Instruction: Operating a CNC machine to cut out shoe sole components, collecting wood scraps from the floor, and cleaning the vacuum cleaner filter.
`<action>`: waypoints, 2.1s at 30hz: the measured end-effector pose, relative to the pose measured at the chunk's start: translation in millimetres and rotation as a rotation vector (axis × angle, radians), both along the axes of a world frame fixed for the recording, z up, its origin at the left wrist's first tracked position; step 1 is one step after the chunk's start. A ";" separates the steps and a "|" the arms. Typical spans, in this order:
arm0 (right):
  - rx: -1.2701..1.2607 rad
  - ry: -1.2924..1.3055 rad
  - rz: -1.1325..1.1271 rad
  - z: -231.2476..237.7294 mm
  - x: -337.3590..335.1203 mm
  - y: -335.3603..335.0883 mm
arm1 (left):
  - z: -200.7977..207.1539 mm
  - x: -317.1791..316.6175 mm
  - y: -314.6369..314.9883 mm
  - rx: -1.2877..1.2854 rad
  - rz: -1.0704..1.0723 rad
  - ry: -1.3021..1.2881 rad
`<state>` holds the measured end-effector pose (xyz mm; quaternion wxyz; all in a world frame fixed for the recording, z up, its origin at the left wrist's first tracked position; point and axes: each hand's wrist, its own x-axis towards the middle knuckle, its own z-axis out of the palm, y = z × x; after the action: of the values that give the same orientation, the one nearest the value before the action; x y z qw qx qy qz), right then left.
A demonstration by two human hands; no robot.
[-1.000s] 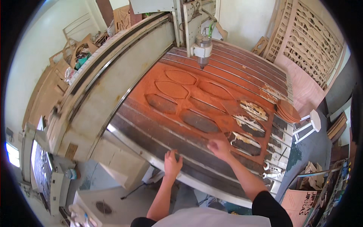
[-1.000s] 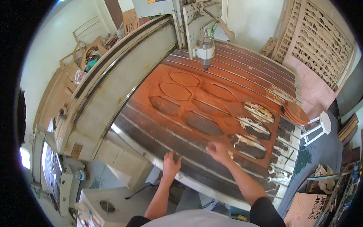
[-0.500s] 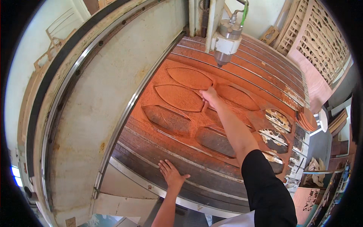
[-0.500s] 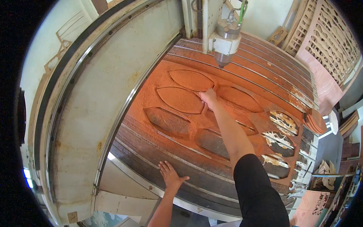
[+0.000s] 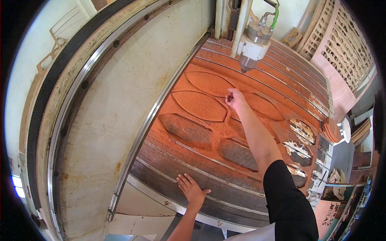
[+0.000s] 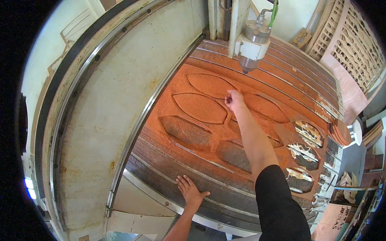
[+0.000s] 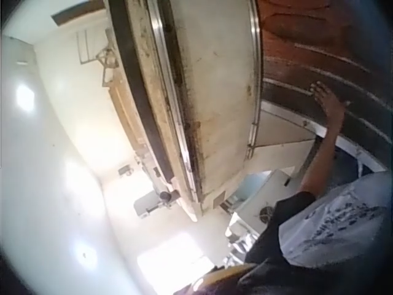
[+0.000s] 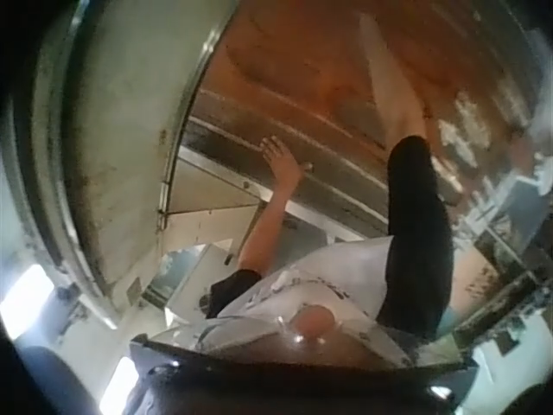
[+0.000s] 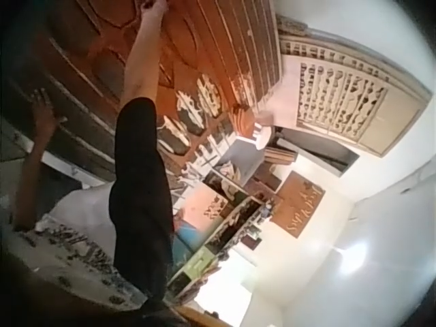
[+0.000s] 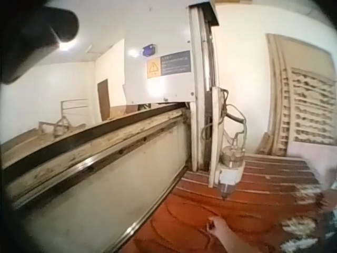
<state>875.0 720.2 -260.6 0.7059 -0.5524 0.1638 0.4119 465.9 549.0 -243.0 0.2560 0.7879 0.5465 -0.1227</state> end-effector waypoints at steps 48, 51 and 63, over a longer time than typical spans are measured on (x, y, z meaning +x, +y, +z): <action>-0.448 -1.600 0.211 42.5 -32.2 -19.6 | -6.0 -3.2 -1.4 -0.003 -0.017 -0.036; -0.539 -1.501 0.391 49.2 -34.9 -19.7 | -7.2 -6.5 -0.8 0.007 -0.019 -0.052; 0.056 -0.455 0.254 41.0 -59.0 -11.1 | -7.4 -11.0 2.1 0.024 -0.018 0.000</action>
<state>816.0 709.1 -219.6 0.6825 -0.6271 -0.0814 0.3665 454.8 551.1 -250.3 0.2451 0.7959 0.5407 -0.1185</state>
